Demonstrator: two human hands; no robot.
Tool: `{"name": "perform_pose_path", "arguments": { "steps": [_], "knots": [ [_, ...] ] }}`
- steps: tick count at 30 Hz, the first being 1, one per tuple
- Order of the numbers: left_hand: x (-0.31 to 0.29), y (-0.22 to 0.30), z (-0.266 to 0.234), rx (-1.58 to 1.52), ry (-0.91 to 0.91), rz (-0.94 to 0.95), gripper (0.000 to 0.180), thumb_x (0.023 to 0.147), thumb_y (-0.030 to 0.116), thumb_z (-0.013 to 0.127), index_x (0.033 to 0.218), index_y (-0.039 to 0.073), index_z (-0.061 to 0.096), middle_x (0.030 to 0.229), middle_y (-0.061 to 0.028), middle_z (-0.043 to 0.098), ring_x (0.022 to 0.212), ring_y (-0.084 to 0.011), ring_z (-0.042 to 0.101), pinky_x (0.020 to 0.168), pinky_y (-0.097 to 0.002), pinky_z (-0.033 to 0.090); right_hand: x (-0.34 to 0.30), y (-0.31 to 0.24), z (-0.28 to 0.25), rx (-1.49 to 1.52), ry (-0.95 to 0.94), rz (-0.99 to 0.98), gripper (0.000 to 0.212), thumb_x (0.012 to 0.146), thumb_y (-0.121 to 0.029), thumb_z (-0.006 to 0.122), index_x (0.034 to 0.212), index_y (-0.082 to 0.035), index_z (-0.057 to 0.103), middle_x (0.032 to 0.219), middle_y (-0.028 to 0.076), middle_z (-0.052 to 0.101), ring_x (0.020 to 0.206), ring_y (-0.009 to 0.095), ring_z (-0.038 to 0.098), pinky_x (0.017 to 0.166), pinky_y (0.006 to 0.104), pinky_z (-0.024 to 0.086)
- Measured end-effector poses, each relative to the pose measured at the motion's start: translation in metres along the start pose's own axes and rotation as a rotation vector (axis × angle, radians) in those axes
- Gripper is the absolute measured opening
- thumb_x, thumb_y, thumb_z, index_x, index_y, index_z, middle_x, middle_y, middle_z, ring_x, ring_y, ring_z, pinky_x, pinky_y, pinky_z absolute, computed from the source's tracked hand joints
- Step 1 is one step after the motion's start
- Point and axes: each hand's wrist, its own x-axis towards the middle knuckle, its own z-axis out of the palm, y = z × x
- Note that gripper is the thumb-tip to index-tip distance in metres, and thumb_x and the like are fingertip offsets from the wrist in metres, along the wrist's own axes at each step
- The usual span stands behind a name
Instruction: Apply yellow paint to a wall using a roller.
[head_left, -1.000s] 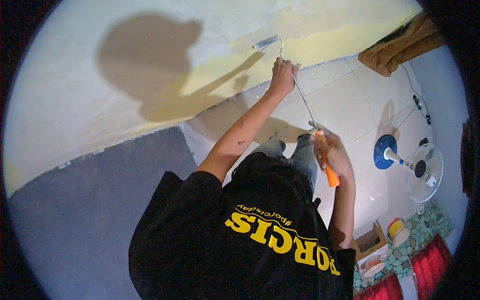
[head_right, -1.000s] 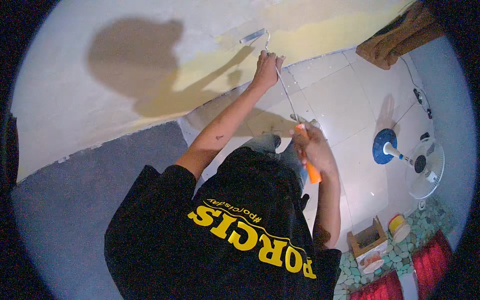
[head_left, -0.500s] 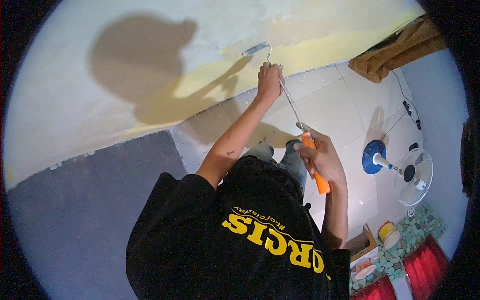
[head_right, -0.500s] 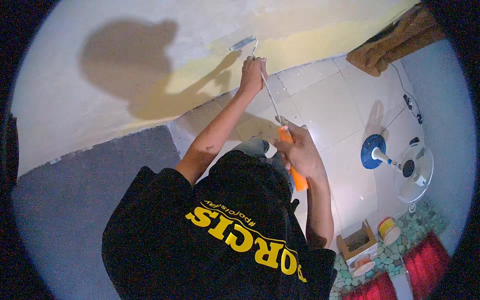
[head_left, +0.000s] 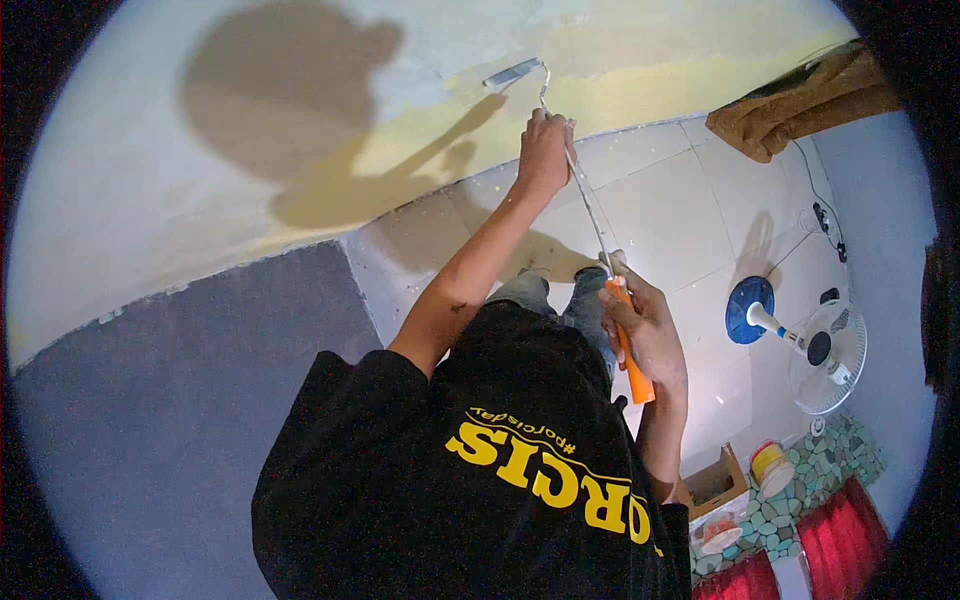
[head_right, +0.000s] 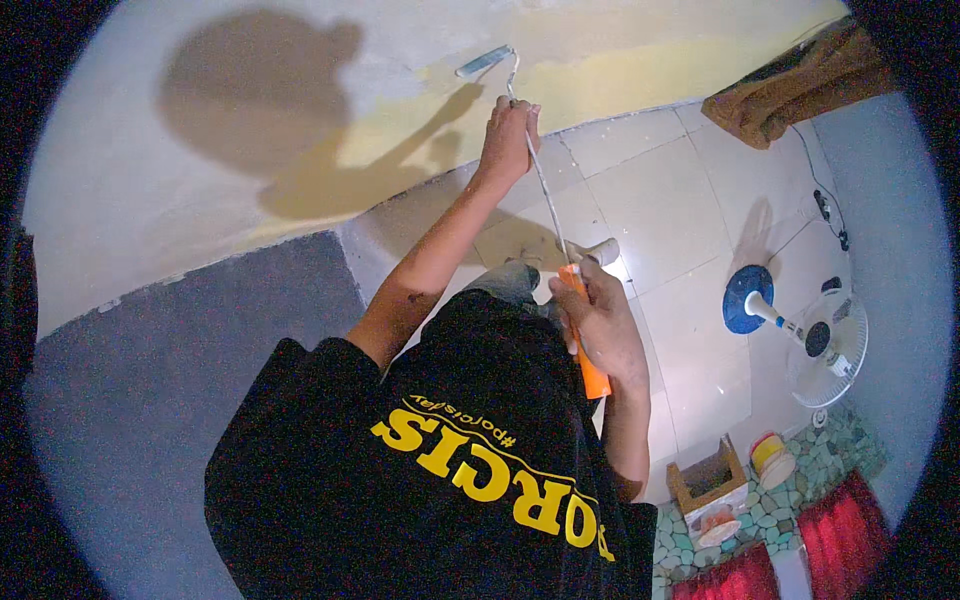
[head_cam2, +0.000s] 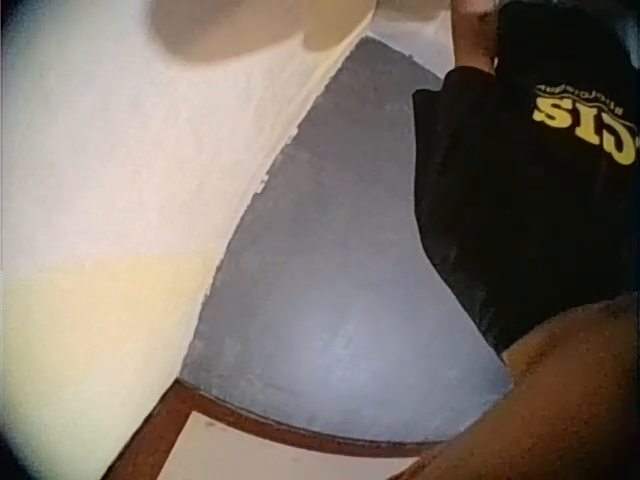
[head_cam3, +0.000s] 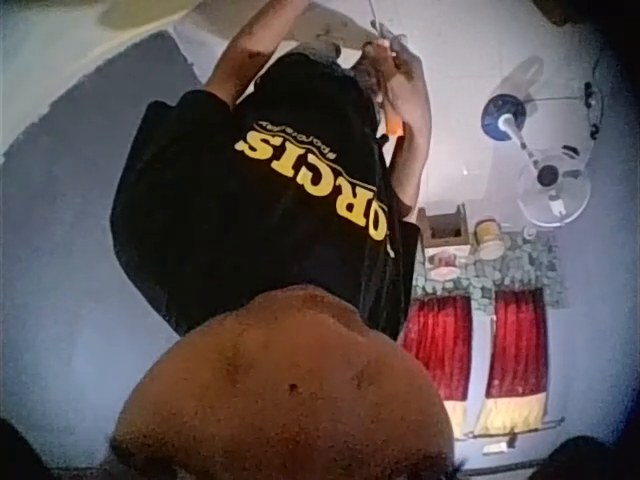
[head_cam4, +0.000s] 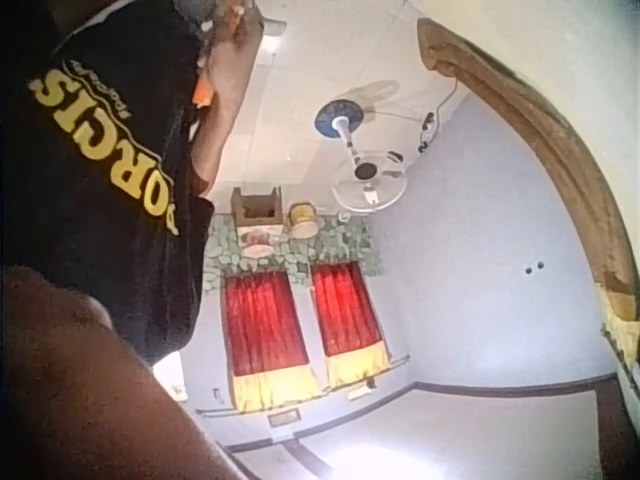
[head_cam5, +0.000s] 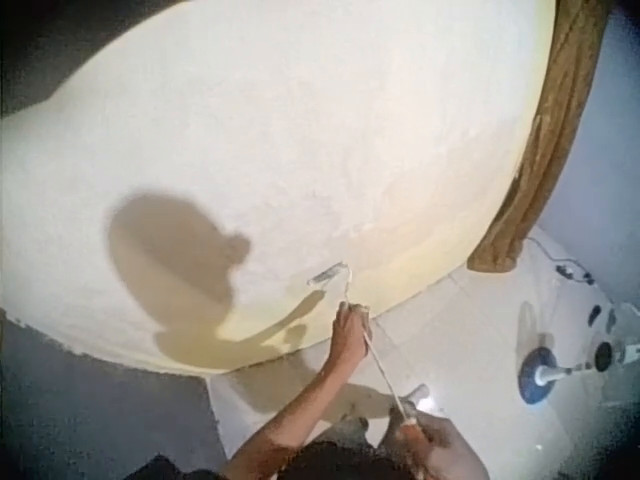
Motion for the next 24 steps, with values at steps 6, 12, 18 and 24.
{"name": "perform_pose_path", "arguments": {
  "steps": [6, 12, 18, 24],
  "knots": [
    [0.011, 0.017, 0.022, -0.081, -0.008, -0.008, 0.025, 0.098, 0.018, 0.051, 0.09, -0.003, 0.063, 0.092, -0.025, 0.057, 0.09, -0.0411, 0.059, 0.076, -0.0536, 0.047, 0.005, -0.012, -0.003, -0.078, 0.086, -0.023, 0.032, 0.097, -0.013, 0.058, 0.125, 0.001, 0.057, 0.063, -0.001, 0.051, 0.045, 0.006, 0.045, 0.041, 0.0232, 0.035],
    [0.01, 0.013, 0.019, -0.092, 0.118, -0.023, 0.02, 0.097, 0.016, 0.053, 0.092, -0.001, 0.063, 0.096, -0.0207, 0.058, 0.094, -0.0378, 0.058, 0.076, -0.0511, 0.046, 0.004, -0.014, 0.014, -0.22, 0.101, -0.039, 0.035, 0.095, -0.013, 0.06, 0.125, 0.004, 0.057, 0.07, 0.003, 0.058, 0.05, 0.008, 0.048, 0.043, 0.0254, 0.038],
    [0.007, 0.009, 0.003, -0.16, 0.132, -0.065, 0.019, 0.098, 0.014, 0.051, 0.093, -0.002, 0.062, 0.097, -0.0189, 0.059, 0.095, -0.0363, 0.057, 0.08, -0.0485, 0.043, -0.002, -0.005, 0.038, -0.35, 0.14, -0.148, 0.02, 0.092, -0.011, 0.062, 0.098, 0.007, 0.057, 0.073, 0.017, 0.058, 0.062, 0.022, 0.055, 0.061, 0.035, 0.046],
    [0.003, 0.012, -0.013, -0.193, 0.186, -0.023, 0.018, 0.098, 0.013, 0.051, 0.093, -0.002, 0.059, 0.092, -0.0184, 0.057, 0.092, -0.036, 0.056, 0.078, -0.0475, 0.042, -0.016, -0.009, 0.045, -0.305, 0.158, -0.14, 0.023, 0.092, -0.011, 0.062, 0.105, 0.008, 0.058, 0.077, 0.021, 0.058, 0.069, 0.026, 0.056, 0.07, 0.0381, 0.047]
  ]
}}
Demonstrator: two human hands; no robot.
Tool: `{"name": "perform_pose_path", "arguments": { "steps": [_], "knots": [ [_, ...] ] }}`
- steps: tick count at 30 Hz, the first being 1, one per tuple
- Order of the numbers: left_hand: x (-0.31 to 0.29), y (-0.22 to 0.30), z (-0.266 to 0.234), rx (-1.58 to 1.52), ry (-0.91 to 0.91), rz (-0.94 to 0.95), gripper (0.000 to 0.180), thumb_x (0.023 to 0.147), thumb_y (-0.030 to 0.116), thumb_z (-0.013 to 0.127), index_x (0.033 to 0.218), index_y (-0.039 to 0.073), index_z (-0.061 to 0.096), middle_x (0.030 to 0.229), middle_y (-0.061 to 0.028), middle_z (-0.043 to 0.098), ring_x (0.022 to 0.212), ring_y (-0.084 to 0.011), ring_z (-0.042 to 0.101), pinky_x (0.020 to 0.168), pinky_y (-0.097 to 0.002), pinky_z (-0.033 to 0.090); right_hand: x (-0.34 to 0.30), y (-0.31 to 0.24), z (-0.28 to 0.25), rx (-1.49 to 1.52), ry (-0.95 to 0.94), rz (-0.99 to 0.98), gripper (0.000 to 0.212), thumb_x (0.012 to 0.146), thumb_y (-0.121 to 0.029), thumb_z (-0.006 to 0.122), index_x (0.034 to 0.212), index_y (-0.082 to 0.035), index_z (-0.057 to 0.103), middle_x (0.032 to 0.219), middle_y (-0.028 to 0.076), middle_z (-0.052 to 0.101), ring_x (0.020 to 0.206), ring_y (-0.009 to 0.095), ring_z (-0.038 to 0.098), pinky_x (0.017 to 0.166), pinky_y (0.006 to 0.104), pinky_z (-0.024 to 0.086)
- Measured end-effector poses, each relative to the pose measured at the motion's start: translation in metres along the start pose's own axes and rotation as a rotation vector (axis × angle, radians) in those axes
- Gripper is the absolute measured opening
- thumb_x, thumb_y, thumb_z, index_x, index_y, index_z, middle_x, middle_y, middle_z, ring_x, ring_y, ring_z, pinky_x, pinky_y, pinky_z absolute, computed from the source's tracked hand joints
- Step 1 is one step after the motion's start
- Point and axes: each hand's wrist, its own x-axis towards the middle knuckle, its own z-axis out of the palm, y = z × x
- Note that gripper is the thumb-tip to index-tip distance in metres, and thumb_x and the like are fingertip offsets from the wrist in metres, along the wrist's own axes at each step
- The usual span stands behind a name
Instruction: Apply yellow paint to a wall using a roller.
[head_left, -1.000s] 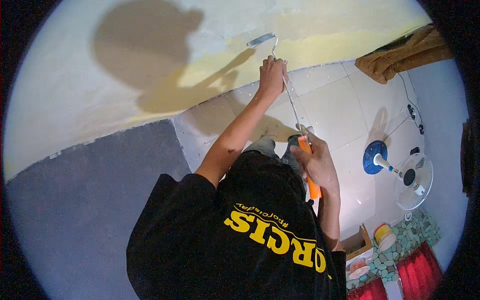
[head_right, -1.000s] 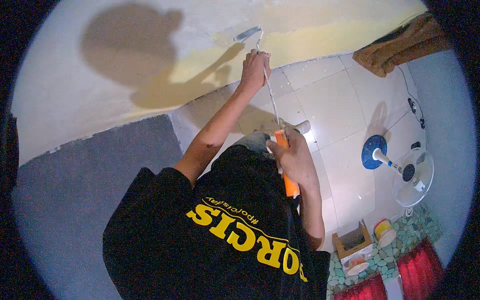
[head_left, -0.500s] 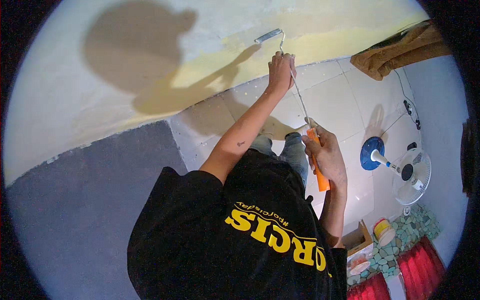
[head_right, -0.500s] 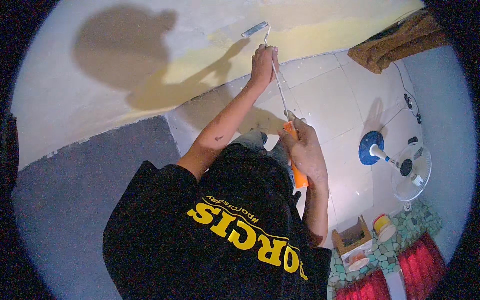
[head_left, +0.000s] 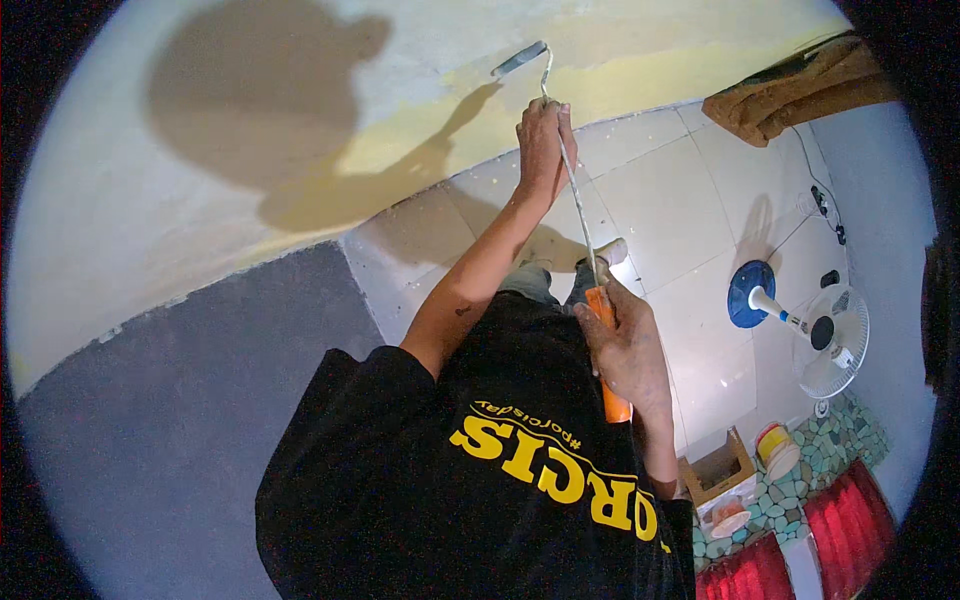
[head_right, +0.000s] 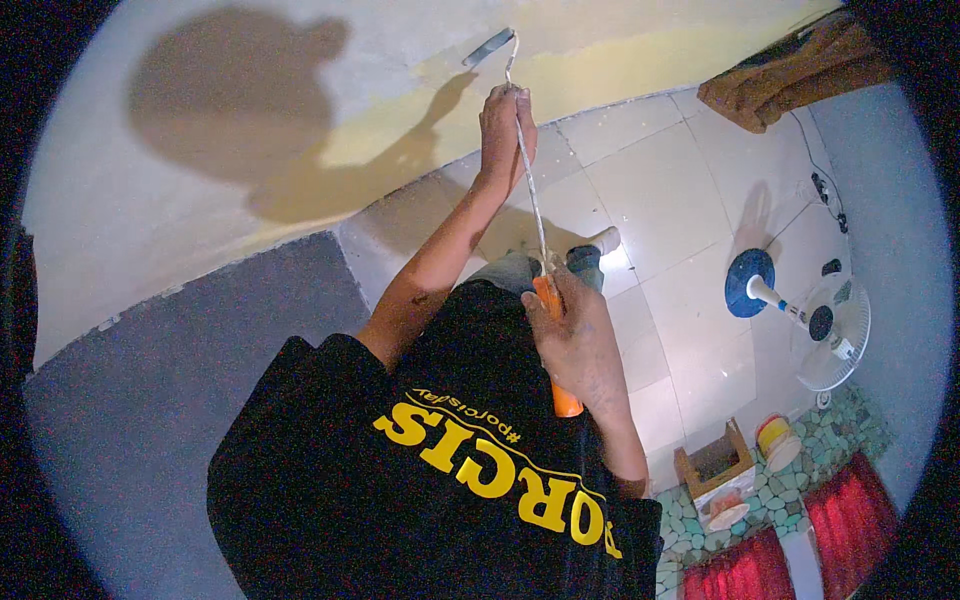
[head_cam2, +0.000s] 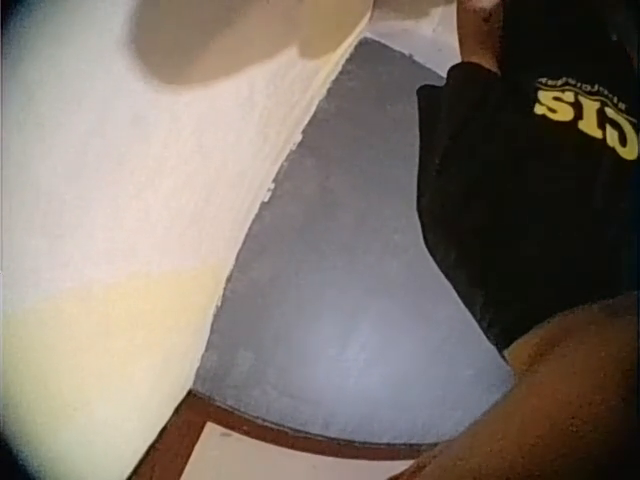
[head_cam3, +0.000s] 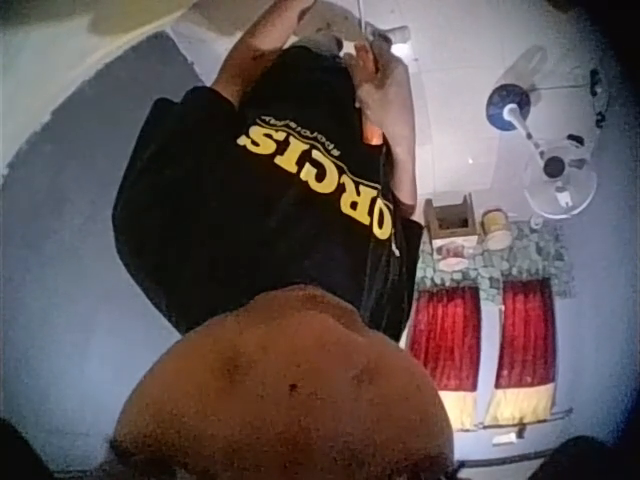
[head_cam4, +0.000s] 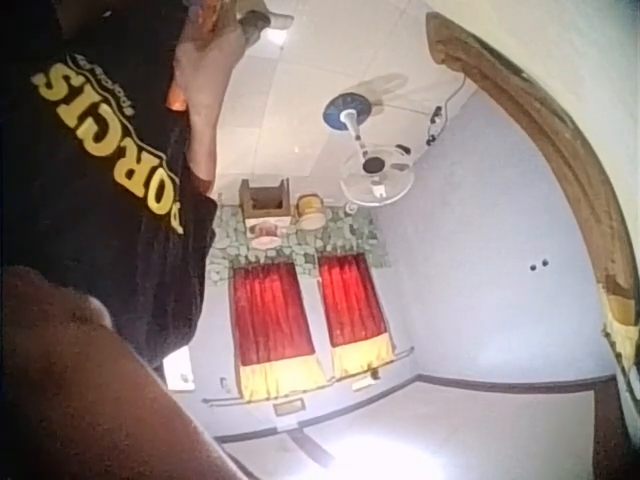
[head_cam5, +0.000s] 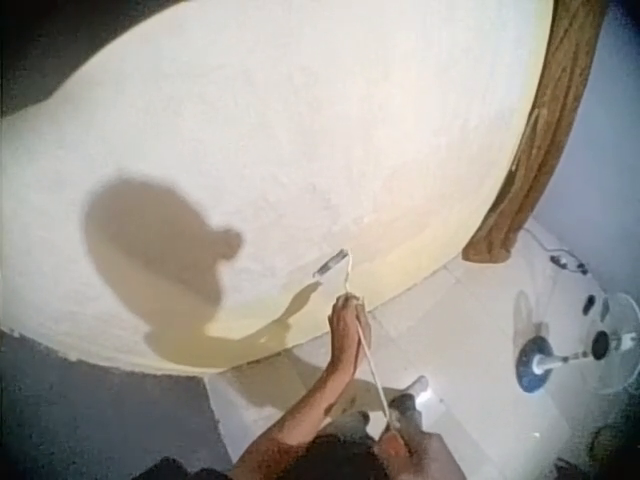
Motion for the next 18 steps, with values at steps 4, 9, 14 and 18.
{"name": "perform_pose_path", "arguments": {
  "steps": [4, 9, 14, 18],
  "knots": [
    [0.001, 0.003, -0.013, 0.001, 0.037, 0.034, 0.021, 0.098, 0.012, 0.049, 0.088, -0.004, 0.057, 0.087, -0.0223, 0.057, 0.084, -0.0403, 0.057, 0.076, -0.0493, 0.044, -0.008, -0.007, 0.005, -0.022, -0.01, 0.028, 0.027, 0.092, -0.011, 0.062, 0.11, 0.009, 0.058, 0.079, 0.022, 0.06, 0.07, 0.027, 0.057, 0.072, 0.0372, 0.048],
    [0.002, 0.005, -0.022, -0.018, 0.065, 0.073, 0.021, 0.098, 0.013, 0.05, 0.09, -0.004, 0.058, 0.087, -0.0223, 0.057, 0.083, -0.0401, 0.057, 0.077, -0.0485, 0.044, -0.012, -0.011, 0.009, -0.04, 0.005, 0.066, 0.026, 0.09, -0.009, 0.063, 0.108, 0.009, 0.058, 0.079, 0.021, 0.059, 0.071, 0.025, 0.057, 0.072, 0.0355, 0.048],
    [0.0, 0.007, -0.033, 0.007, 0.042, 0.109, 0.02, 0.098, 0.011, 0.05, 0.09, -0.005, 0.058, 0.088, -0.0217, 0.058, 0.084, -0.04, 0.057, 0.076, -0.0483, 0.045, -0.019, -0.009, 0.011, -0.03, -0.057, 0.046, 0.035, 0.089, -0.006, 0.064, 0.12, 0.008, 0.057, 0.079, 0.019, 0.059, 0.071, 0.02, 0.055, 0.071, 0.0343, 0.048],
    [-0.001, 0.01, -0.045, 0.03, 0.054, 0.086, 0.021, 0.098, 0.012, 0.049, 0.09, -0.005, 0.058, 0.09, -0.0215, 0.058, 0.085, -0.0396, 0.057, 0.075, -0.0476, 0.045, -0.028, -0.009, 0.014, 0.029, 0.013, 0.073, 0.044, 0.089, -0.006, 0.064, 0.131, 0.005, 0.054, 0.079, 0.017, 0.059, 0.071, 0.017, 0.053, 0.071, 0.0331, 0.048]
  ]
}}
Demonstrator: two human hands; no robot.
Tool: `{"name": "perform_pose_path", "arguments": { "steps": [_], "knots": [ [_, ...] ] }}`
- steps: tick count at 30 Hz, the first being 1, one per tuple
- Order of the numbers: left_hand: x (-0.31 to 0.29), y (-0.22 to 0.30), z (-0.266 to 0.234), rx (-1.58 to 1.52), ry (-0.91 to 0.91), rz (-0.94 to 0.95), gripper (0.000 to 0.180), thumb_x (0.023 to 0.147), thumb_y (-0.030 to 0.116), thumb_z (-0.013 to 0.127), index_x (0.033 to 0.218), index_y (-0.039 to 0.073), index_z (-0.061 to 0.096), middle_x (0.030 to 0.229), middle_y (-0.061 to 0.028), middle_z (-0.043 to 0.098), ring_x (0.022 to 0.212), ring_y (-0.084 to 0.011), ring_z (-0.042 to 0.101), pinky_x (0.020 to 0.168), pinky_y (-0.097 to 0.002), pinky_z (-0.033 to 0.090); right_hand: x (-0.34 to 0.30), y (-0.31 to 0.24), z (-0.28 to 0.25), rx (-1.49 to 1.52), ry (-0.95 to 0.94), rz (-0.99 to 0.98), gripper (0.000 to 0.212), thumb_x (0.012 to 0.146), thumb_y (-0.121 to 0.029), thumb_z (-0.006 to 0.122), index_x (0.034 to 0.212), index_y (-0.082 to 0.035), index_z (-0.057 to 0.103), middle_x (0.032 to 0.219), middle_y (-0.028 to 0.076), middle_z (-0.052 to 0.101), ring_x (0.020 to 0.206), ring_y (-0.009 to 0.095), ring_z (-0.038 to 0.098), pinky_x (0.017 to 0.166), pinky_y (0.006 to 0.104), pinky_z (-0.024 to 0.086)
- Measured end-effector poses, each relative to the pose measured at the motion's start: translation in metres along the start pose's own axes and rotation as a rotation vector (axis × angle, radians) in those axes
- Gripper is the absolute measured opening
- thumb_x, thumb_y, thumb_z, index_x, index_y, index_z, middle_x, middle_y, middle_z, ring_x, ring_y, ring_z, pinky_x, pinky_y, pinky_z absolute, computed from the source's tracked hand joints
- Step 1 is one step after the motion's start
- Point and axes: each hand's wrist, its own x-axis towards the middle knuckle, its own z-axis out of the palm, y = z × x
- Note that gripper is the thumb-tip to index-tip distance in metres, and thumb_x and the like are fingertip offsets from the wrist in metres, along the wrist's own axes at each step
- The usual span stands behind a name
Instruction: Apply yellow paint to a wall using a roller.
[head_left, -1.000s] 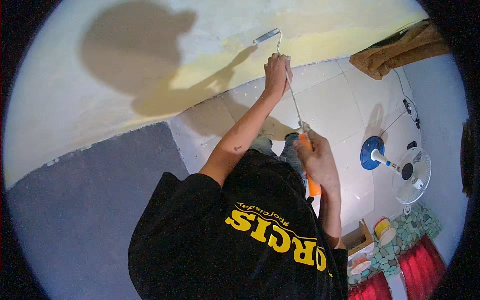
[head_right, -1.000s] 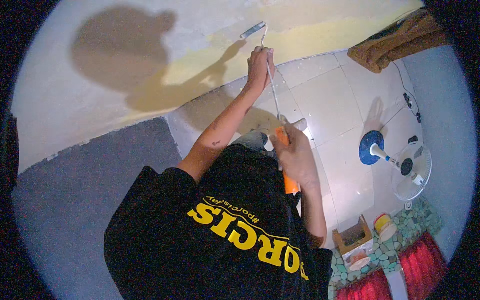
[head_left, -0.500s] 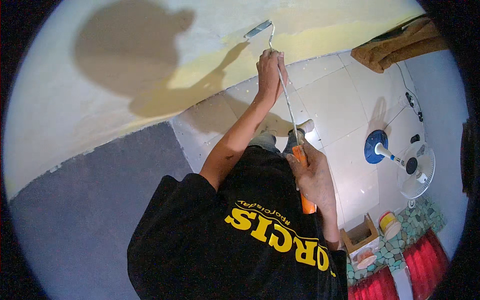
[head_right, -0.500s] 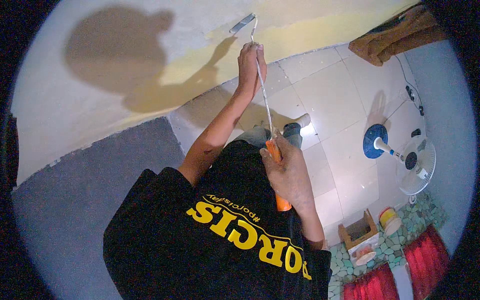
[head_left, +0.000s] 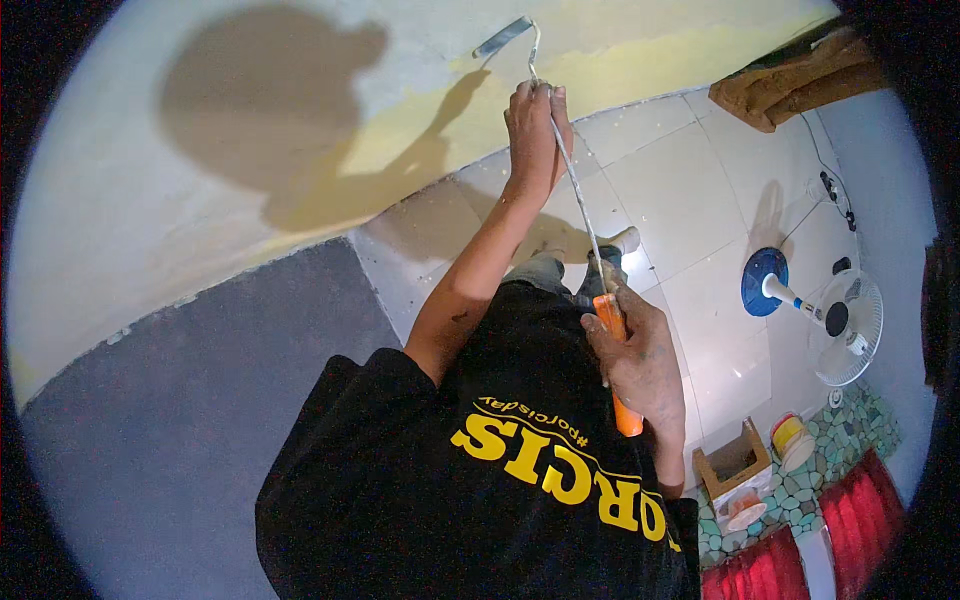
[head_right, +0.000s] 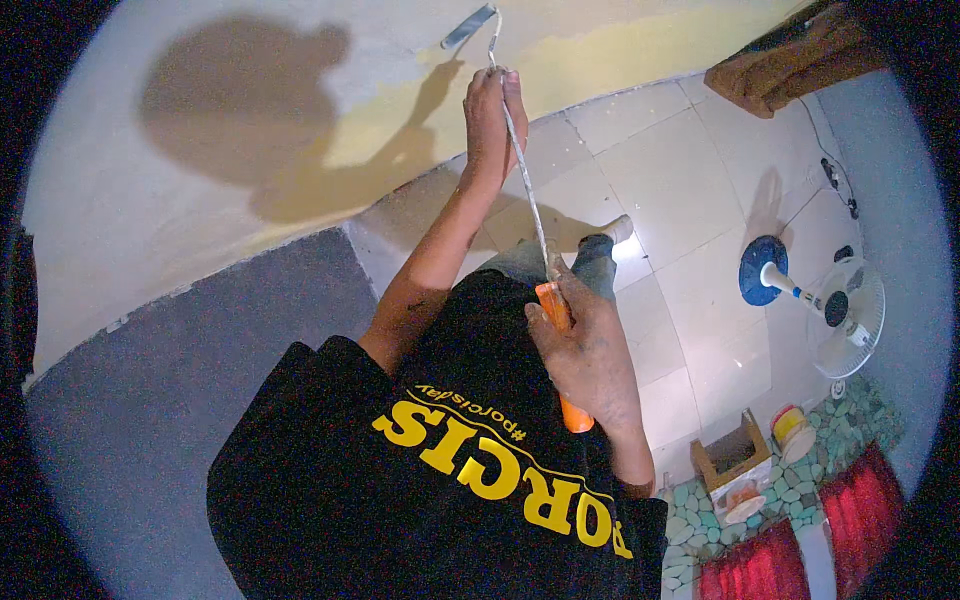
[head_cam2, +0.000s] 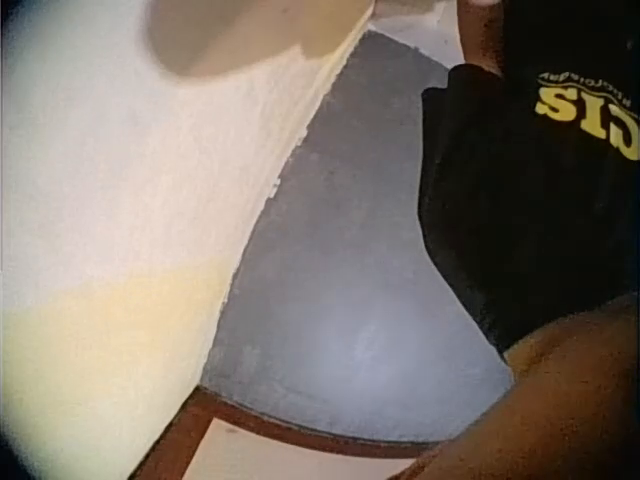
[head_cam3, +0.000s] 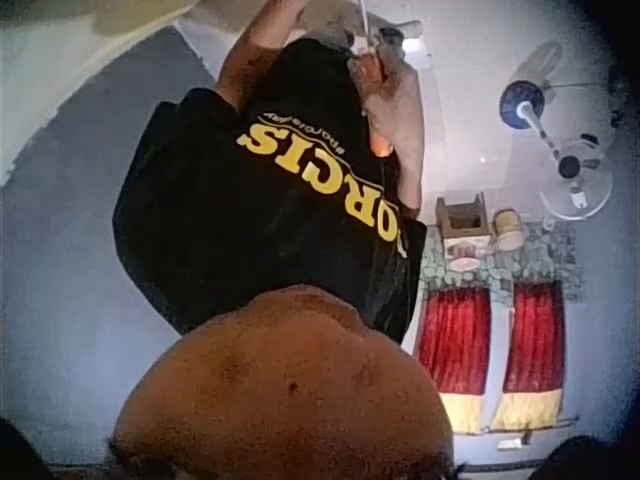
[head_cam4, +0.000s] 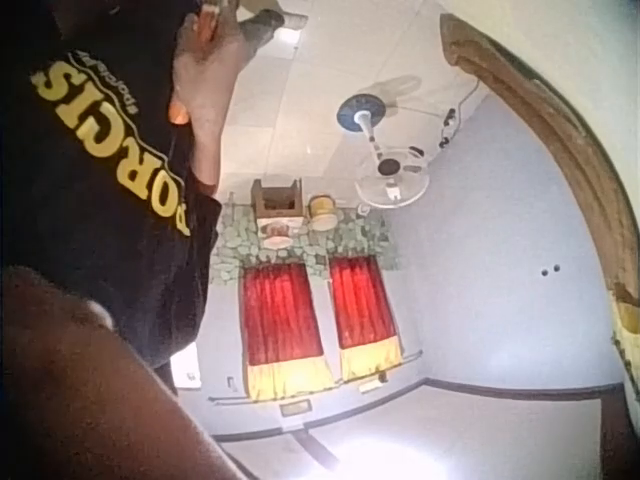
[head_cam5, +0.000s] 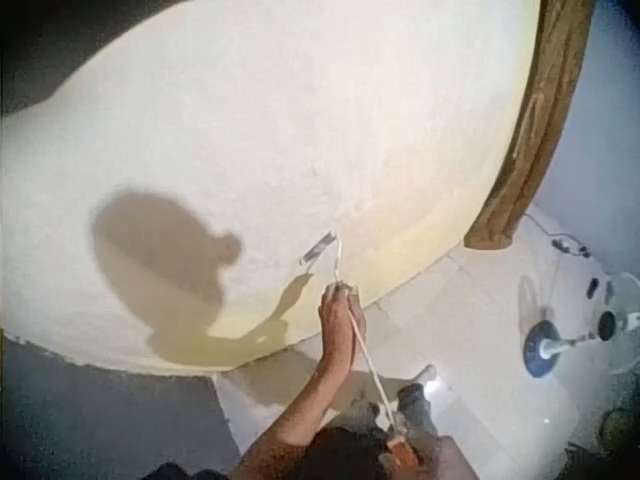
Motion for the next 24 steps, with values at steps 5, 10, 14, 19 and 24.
{"name": "perform_pose_path", "arguments": {
  "steps": [5, 10, 14, 19, 24],
  "knots": [
    [-0.001, 0.004, -0.01, -0.01, -0.001, 0.036, 0.021, 0.096, 0.014, 0.054, 0.089, -0.005, 0.058, 0.091, -0.0209, 0.054, 0.088, -0.0366, 0.055, 0.075, -0.0482, 0.042, -0.01, 0.006, -0.006, -0.031, -0.071, -0.013, 0.041, 0.09, -0.007, 0.064, 0.129, 0.004, 0.056, 0.077, 0.014, 0.059, 0.071, 0.014, 0.052, 0.069, 0.031, 0.047],
    [-0.017, 0.013, 0.002, -0.025, -0.065, -0.012, 0.024, 0.097, 0.018, 0.055, 0.089, -0.005, 0.057, 0.093, -0.0222, 0.053, 0.089, -0.0374, 0.055, 0.076, -0.049, 0.042, -0.01, 0.023, -0.018, 0.084, -0.058, -0.023, 0.034, 0.091, -0.007, 0.064, 0.122, 0.003, 0.059, 0.074, 0.006, 0.057, 0.067, 0.011, 0.05, 0.063, 0.0287, 0.045],
    [-0.02, 0.015, 0.03, -0.029, -0.166, 0.072, 0.027, 0.098, 0.022, 0.056, 0.09, -0.004, 0.057, 0.094, -0.0224, 0.053, 0.089, -0.0387, 0.055, 0.075, -0.0507, 0.043, 0.002, 0.028, -0.026, 0.06, 0.018, -0.016, 0.022, 0.092, -0.009, 0.063, 0.108, 0.005, 0.061, 0.069, 0.002, 0.052, 0.064, 0.009, 0.046, 0.057, 0.0279, 0.039],
    [0.001, 0.012, 0.057, -0.046, -0.222, 0.058, 0.033, 0.097, 0.031, 0.058, 0.091, -0.001, 0.06, 0.096, -0.0215, 0.054, 0.091, -0.0381, 0.057, 0.076, -0.0508, 0.046, 0.028, 0.021, -0.029, 0.029, 0.097, -0.006, 0.024, 0.093, -0.009, 0.062, 0.112, 0.005, 0.061, 0.069, 0.001, 0.054, 0.059, 0.007, 0.046, 0.053, 0.0262, 0.039],
    [0.011, 0.012, 0.042, 0.112, -0.182, 0.05, 0.033, 0.098, 0.031, 0.057, 0.091, -0.001, 0.061, 0.098, -0.0205, 0.056, 0.093, -0.0375, 0.057, 0.076, -0.0508, 0.046, 0.025, 0.011, -0.023, 0.06, 0.114, 0.073, 0.017, 0.093, -0.008, 0.062, 0.103, 0.005, 0.061, 0.067, 0.001, 0.054, 0.052, 0.007, 0.047, 0.047, 0.0254, 0.038]
  ]
}}
